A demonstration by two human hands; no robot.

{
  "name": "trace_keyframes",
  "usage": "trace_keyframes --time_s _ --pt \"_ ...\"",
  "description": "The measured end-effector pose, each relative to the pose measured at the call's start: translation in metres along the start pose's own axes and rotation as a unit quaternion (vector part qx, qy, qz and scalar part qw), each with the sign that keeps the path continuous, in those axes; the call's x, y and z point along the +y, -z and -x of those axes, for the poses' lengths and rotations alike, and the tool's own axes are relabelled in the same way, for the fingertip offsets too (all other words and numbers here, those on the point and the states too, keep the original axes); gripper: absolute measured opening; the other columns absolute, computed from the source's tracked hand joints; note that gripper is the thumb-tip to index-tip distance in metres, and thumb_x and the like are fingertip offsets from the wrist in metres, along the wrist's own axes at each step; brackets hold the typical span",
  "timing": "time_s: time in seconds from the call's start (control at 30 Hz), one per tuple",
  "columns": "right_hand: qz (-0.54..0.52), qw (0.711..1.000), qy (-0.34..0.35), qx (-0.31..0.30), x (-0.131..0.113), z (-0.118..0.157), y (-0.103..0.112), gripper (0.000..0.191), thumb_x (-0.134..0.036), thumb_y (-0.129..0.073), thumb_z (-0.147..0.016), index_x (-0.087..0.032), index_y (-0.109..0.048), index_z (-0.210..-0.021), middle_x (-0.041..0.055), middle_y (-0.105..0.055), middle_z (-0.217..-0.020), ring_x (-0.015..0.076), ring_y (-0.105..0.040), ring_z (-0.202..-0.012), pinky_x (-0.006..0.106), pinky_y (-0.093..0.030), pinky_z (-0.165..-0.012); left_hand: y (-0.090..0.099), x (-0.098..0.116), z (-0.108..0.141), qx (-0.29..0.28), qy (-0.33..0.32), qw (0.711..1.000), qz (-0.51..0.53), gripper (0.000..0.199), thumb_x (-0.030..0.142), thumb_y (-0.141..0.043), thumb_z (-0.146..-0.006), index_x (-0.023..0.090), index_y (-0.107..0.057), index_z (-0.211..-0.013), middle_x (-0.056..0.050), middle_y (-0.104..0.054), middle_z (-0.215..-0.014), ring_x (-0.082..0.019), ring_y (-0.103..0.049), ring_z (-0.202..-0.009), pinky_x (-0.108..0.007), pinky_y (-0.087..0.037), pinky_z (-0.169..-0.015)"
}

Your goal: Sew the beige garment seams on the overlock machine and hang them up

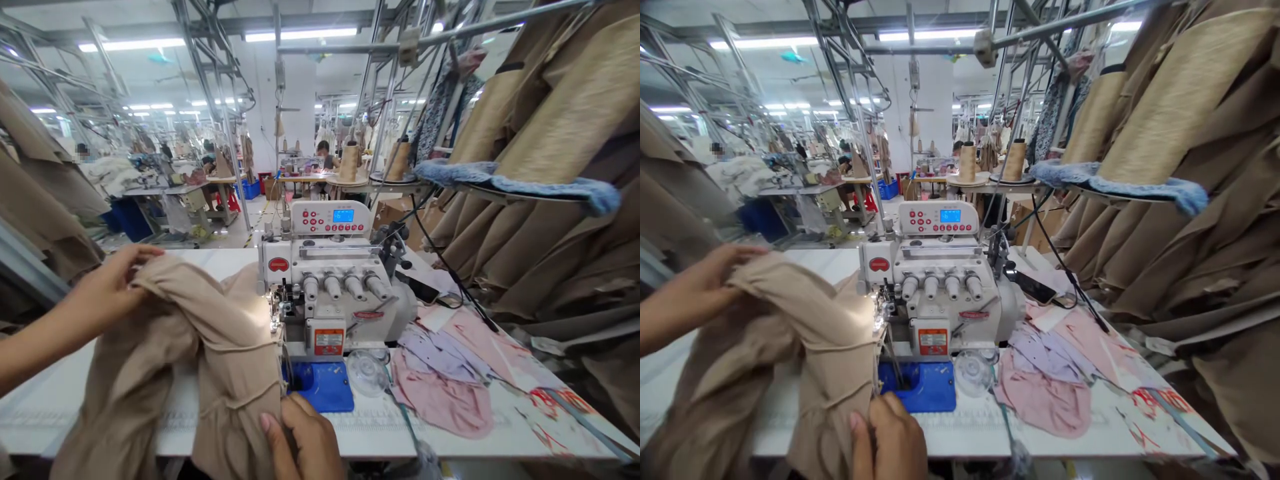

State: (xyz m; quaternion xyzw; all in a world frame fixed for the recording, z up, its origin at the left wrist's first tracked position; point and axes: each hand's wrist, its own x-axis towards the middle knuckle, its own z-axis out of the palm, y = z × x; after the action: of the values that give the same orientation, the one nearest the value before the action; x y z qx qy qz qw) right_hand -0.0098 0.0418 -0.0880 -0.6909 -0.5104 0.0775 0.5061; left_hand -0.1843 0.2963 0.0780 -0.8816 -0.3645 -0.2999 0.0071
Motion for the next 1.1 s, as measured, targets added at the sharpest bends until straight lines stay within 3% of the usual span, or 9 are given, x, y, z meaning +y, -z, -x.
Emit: trace_keyframes --time_s 0.07,0.13,0.2,0.3,0.5,0.63,0.83,0.97,1.1 --pt "0.0 1.0 -0.009 -0.025 -0.001 0.002 -0.002 0.028 -0.027 -0.043 -0.089 -0.022 -0.032 -0.064 -0.002 -0.047 -0.062 0.0144 -0.048 -0.055 0.031 -0.024 -0.054 -0.001 0.029 -0.01 0.021 -0.048 0.999 -0.015 0.049 0.042 -0.042 -0.095 0.009 -0.047 -0.131 -0.013 -0.055 -0.13 -0.035 -0.047 -0.128 -0.053 -0.039 -0.108" --pt "-0.004 0.999 -0.013 -0.037 -0.003 0.003 -0.005 0.028 -0.027 -0.042 -0.087 -0.022 -0.029 -0.063 -0.0013 -0.046 -0.062 0.015 -0.048 -0.055 0.03 -0.024 -0.053 -0.013 0.067 0.002 0.023 -0.121 0.992 -0.025 0.042 0.03 -0.039 -0.097 0.013 -0.047 -0.135 -0.014 -0.047 -0.139 -0.035 -0.041 -0.133 -0.054 -0.034 -0.111" --pt "-0.022 0.999 -0.022 -0.036 -0.005 0.003 -0.006 0.029 -0.028 -0.041 -0.086 -0.022 -0.027 -0.062 -0.001 -0.044 -0.06 0.0154 -0.047 -0.055 0.03 -0.024 -0.053 -0.032 0.102 0.028 -0.012 -0.208 0.978 -0.024 0.028 0.025 -0.042 -0.098 0.021 -0.057 -0.122 -0.01 -0.058 -0.125 -0.029 -0.054 -0.113 -0.048 -0.043 -0.096" --pt "-0.063 0.997 -0.017 -0.036 -0.006 0.0 -0.003 0.029 -0.03 -0.042 -0.086 -0.022 -0.028 -0.062 -0.0012 -0.042 -0.061 0.0149 -0.045 -0.054 0.029 -0.025 -0.052 -0.059 0.132 0.062 -0.049 -0.25 0.967 0.012 0.018 0.021 -0.045 -0.099 0.022 -0.061 -0.107 -0.005 -0.063 -0.1 -0.024 -0.057 -0.091 -0.041 -0.044 -0.081" --pt "-0.098 0.992 0.012 -0.075 -0.002 -0.002 0.001 0.028 -0.027 -0.048 -0.087 -0.021 -0.035 -0.063 -0.0028 -0.047 -0.063 0.0124 -0.049 -0.056 0.025 -0.027 -0.051 -0.069 0.132 0.059 -0.123 -0.165 0.97 0.132 0.022 0.025 -0.039 -0.102 0.021 -0.059 -0.093 -0.003 -0.061 -0.089 -0.02 -0.055 -0.084 -0.034 -0.042 -0.077" --pt "-0.126 0.992 -0.014 0.009 -0.003 0.005 -0.016 0.025 -0.029 -0.046 -0.082 -0.02 -0.038 -0.061 -0.0015 -0.05 -0.062 0.0137 -0.05 -0.055 0.028 -0.023 -0.051 -0.067 0.128 0.047 -0.214 -0.102 0.951 0.197 0.024 0.031 -0.042 -0.102 0.021 -0.058 -0.087 0.0 -0.062 -0.084 -0.016 -0.058 -0.079 -0.027 -0.044 -0.071" --pt "-0.108 0.994 -0.016 0.002 -0.006 0.007 -0.02 0.026 -0.031 -0.046 -0.083 -0.02 -0.035 -0.062 -0.0028 -0.048 -0.061 0.0127 -0.046 -0.051 0.03 -0.018 -0.049 -0.07 0.125 0.046 -0.207 -0.068 0.953 0.21 0.013 0.032 -0.059 -0.094 0.022 -0.064 -0.086 0.003 -0.064 -0.079 -0.014 -0.059 -0.072 -0.024 -0.044 -0.066" --pt "-0.102 0.994 -0.009 -0.047 -0.006 0.004 -0.009 0.027 -0.031 -0.047 -0.085 -0.021 -0.038 -0.062 -0.0012 -0.052 -0.061 0.0134 -0.052 -0.053 0.026 -0.026 -0.049 -0.06 0.13 0.056 -0.068 -0.205 0.972 0.095 0.017 0.025 -0.051 -0.098 0.022 -0.068 -0.096 -0.003 -0.065 -0.096 -0.02 -0.057 -0.091 -0.033 -0.041 -0.079" --pt "-0.126 0.989 0.0 -0.071 -0.002 0.004 -0.006 0.028 -0.033 -0.046 -0.088 -0.02 -0.048 -0.063 0.0016 -0.059 -0.064 0.0146 -0.057 -0.056 0.025 -0.032 -0.049 -0.049 0.143 0.066 -0.004 -0.353 0.934 -0.059 0.032 0.018 -0.036 -0.102 0.017 -0.067 -0.106 -0.006 -0.069 -0.096 -0.025 -0.055 -0.092 -0.041 -0.035 -0.084"
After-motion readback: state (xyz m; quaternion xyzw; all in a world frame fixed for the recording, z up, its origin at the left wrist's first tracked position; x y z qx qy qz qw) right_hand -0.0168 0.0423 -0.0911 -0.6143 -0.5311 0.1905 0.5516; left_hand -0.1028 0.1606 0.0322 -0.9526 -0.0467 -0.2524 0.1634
